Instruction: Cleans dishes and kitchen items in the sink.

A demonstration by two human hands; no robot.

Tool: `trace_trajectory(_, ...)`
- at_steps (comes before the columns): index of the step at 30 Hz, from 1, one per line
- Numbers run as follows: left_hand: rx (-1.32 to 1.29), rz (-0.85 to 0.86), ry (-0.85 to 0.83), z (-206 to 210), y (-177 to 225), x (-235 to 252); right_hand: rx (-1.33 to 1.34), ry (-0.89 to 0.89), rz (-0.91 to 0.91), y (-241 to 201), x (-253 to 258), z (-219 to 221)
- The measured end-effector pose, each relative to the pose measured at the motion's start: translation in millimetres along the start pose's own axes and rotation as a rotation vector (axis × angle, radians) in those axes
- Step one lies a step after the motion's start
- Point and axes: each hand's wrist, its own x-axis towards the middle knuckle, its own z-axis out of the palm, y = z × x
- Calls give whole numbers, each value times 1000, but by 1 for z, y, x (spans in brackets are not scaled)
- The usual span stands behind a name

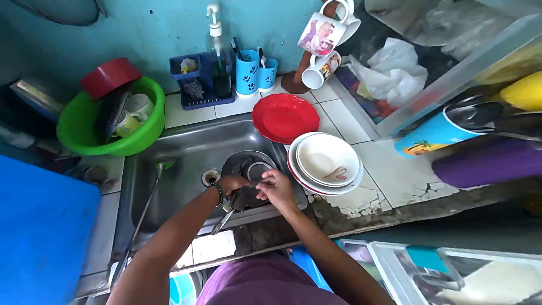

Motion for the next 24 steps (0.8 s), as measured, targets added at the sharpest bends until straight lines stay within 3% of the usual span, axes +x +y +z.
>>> trace_trajectory(3, 519, 85, 170, 10, 15, -13, -253, 96, -174, 6, 4, -15)
trace_trajectory(6, 807, 153, 212, 26, 20, -13, -466, 61, -211, 6, 6, -20)
trace_trajectory(10, 850, 88, 64, 33, 30, -14, -772, -224, -145, -2, 11, -16)
trace_trajectory(14, 899, 141, -11, 29, 44, -25, -1118, -507, -162, 10, 23, -3)
trace_trajectory(20, 907, 172, 75, 22, 47, -57, -1100, -278, -209, -4, 20, 3)
trace_trajectory(24, 934, 118, 139, 1, 34, -43, -1125, -437, -203, 2, 42, 5)
